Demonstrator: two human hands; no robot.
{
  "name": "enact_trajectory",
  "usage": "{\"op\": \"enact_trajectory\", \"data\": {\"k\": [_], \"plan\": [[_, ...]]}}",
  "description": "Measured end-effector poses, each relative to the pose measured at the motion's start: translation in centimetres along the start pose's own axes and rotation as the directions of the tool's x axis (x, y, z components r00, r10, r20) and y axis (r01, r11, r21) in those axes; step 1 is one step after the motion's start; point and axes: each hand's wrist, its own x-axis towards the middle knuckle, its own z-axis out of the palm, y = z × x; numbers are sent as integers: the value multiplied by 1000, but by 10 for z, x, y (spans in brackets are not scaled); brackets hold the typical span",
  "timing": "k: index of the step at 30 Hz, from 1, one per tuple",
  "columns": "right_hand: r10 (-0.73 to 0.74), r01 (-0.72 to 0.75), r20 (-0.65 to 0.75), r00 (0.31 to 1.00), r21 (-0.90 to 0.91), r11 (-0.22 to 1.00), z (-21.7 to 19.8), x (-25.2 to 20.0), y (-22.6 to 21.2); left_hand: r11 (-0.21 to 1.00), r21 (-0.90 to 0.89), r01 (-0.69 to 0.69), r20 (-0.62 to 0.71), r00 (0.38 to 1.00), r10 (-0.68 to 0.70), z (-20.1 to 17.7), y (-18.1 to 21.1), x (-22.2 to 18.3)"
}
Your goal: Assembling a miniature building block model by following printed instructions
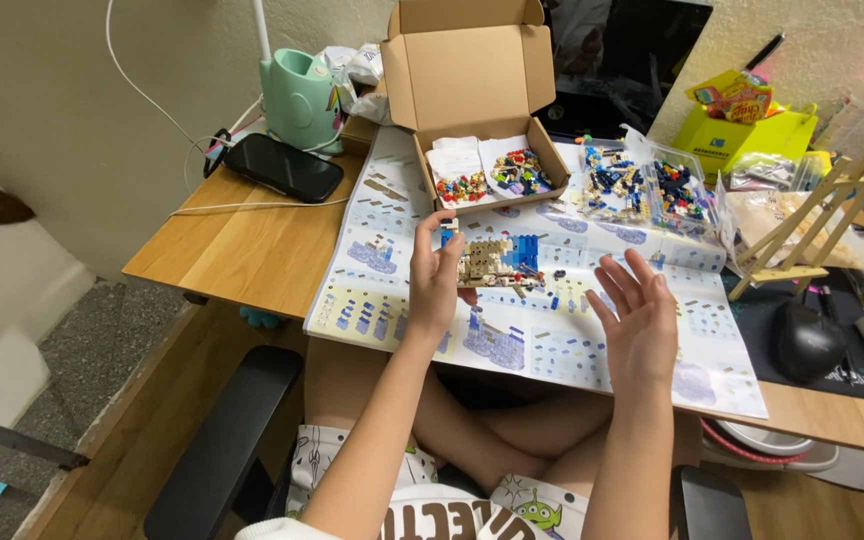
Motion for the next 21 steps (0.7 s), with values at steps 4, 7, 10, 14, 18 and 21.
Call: {"op": "enact_trajectory", "data": {"k": [4,7,10,14,18,21], "plan": [[25,-25,11,1000,31,999,-1,1,10,1000,-5,-17,18,1000,17,-2,-2,-7],[44,-45,22,999,64,997,-7,3,18,1000,-12,-14,22,1000,14,-4,-6,-11],[53,-55,32,998,89,995,-9,6,22,1000,0,-18,18,1000,18,-5,-9,-8],[46,-52,56,997,101,994,-6,9,27,1000,7,-20,22,1000,20,-7,-12,-2],[55,-62,59,997,115,991,2,15,31,1000,9,-19,33,999,19,0,-4,3],[96,-108,91,991,135,985,12,25,29,1000,-17,-11,30,999,11,16,10,9]]}}
